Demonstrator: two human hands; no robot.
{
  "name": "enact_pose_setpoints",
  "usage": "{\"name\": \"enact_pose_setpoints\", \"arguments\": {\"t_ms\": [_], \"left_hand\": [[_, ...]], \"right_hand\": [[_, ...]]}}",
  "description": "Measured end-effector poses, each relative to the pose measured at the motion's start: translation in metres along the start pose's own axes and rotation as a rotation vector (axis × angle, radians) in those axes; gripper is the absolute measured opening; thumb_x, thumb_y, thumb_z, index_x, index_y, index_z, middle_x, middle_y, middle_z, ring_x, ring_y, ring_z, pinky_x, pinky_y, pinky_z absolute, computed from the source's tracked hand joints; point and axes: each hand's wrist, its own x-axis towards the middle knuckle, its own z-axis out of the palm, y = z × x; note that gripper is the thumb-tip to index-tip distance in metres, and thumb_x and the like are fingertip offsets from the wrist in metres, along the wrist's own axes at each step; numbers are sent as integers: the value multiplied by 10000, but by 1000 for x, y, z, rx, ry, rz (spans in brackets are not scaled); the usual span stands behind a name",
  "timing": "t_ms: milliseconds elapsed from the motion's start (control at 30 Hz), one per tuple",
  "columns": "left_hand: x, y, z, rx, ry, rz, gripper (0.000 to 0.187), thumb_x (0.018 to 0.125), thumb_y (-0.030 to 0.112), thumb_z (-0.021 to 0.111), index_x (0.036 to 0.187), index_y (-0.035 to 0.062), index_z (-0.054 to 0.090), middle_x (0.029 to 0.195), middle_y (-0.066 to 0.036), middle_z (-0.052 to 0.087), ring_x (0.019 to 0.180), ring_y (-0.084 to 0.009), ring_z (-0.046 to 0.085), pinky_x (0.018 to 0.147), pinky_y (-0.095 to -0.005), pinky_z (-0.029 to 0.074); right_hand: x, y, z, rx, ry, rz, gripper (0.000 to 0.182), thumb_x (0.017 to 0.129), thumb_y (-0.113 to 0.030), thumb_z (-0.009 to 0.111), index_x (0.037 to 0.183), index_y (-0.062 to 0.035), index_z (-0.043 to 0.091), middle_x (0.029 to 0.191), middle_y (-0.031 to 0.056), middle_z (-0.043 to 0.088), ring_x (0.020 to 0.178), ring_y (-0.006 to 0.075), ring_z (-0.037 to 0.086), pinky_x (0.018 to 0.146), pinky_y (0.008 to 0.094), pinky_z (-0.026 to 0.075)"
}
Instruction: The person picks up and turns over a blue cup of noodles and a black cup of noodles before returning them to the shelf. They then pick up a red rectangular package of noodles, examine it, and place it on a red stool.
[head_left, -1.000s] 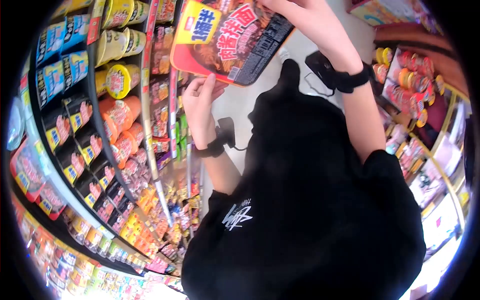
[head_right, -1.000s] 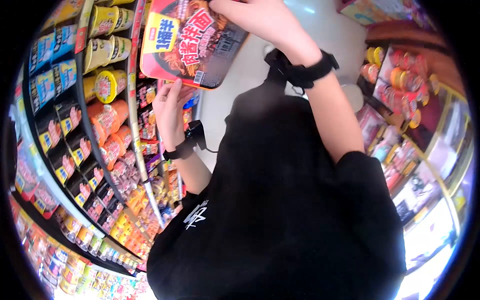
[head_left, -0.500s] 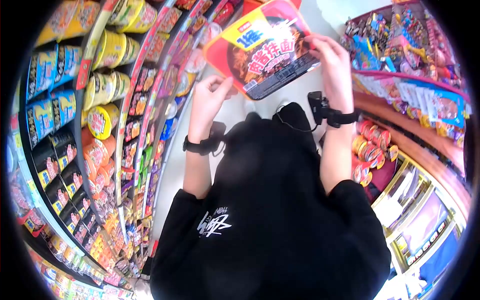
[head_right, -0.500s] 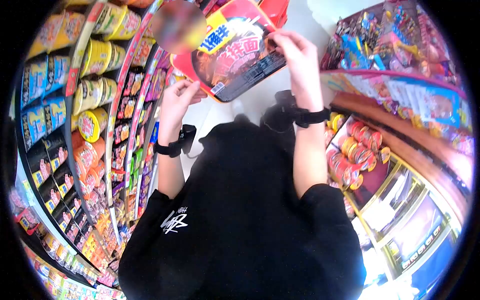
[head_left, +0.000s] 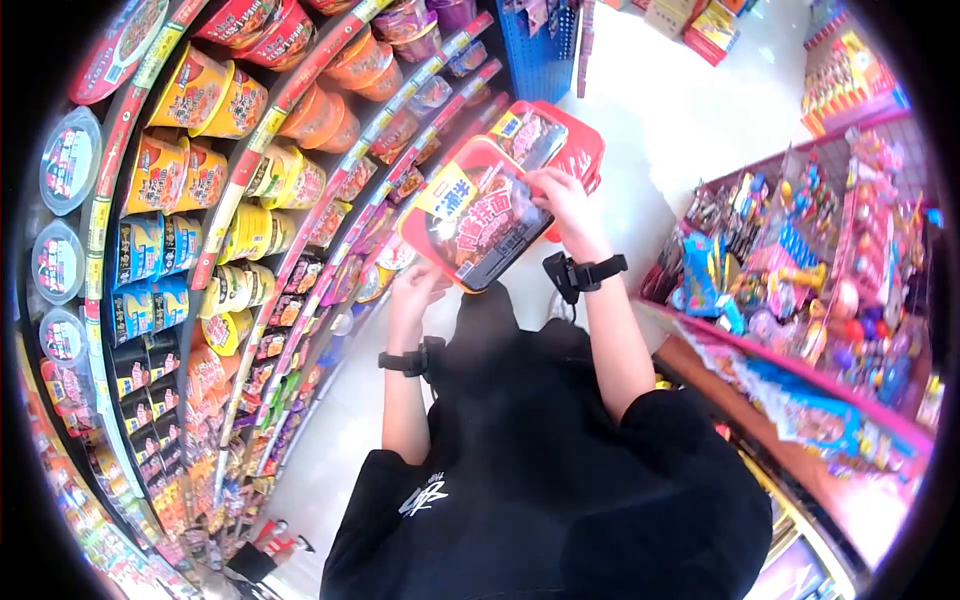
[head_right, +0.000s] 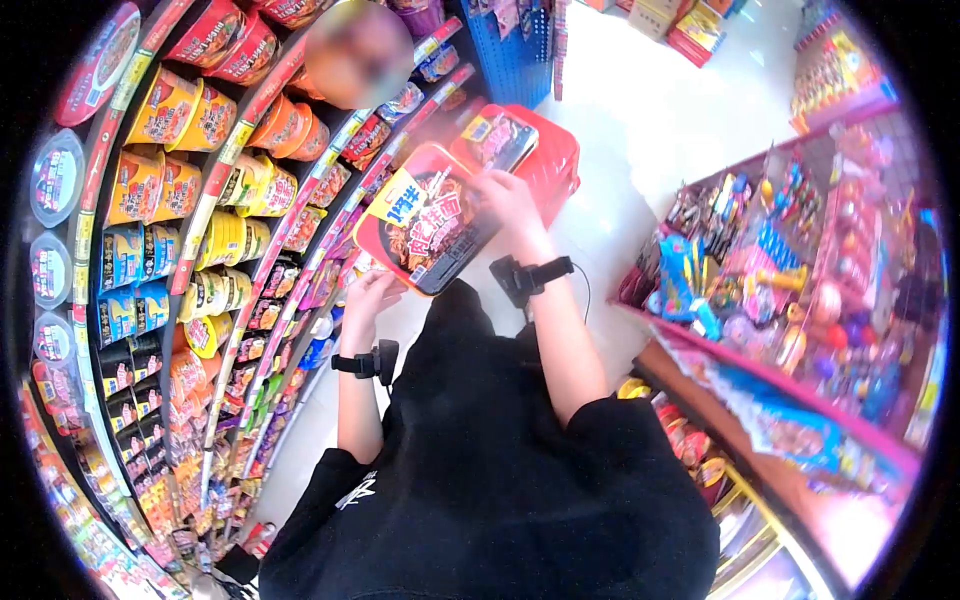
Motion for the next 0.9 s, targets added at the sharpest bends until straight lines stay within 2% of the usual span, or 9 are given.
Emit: {"name": "enact_pose_setpoints", "arguments": {"t_ms": [267,333,400,467,533,567,667,800,900], "left_hand": [[114,-43,22,217,-3,11,225,847,199,607,900,-12,666,822,-111,686,788,-170,660,702,-303,496],[162,-32,42,240,36,96,263,820,207,607,865,-44,672,770,-167,681,769,-212,672,713,-327,500],[172,-16,52,251,62,6,274,825,219,599,877,-40,672,781,-172,683,767,-233,680,707,-338,505],[199,-5,63,275,69,78,250,824,219,600,886,-9,680,795,-170,683,778,-255,682,708,-345,510],[203,-12,69,286,66,88,229,822,213,601,881,8,685,801,-171,682,785,-263,682,710,-348,512],[212,-21,71,246,54,132,216,815,197,581,838,3,673,706,-80,657,655,-150,620,620,-299,486],[251,-48,80,233,-19,109,224,808,220,600,874,23,685,717,-70,658,685,-147,636,642,-287,497],[284,-46,96,96,-87,12,260,809,267,610,882,28,683,754,-67,660,704,-152,632,663,-287,495],[305,-34,107,121,-68,-27,277,803,283,622,889,27,686,782,-73,667,748,-158,636,698,-295,496]], "right_hand": [[120,52,-51,-79,63,74,199,898,-142,515,1009,-45,648,982,20,592,919,118,533,804,287,443],[141,39,-40,-16,258,245,214,879,-59,491,1043,-12,621,965,51,580,925,149,531,750,284,470],[156,54,-54,-265,146,0,203,882,-103,513,1030,-19,623,977,53,582,926,152,530,788,297,465],[177,54,-57,17,318,182,206,896,-89,499,1072,-11,573,1050,61,558,1008,159,538,877,317,449],[191,63,-71,-141,250,142,236,911,-114,484,1114,-11,548,1087,66,551,1041,163,537,882,329,447],[202,69,-80,-314,196,66,239,914,-126,481,1113,-13,548,1086,65,552,1041,161,536,886,329,443],[223,78,-103,-625,53,-57,243,920,-143,468,1111,-17,549,1088,64,553,1040,157,534,898,331,431],[262,75,-114,-446,69,103,235,911,-127,471,1106,-20,547,1069,51,578,1035,151,540,909,330,425],[304,86,-131,-616,-11,144,229,873,-66,535,1093,-5,552,1055,55,601,1004,172,576,878,340,458]]}}
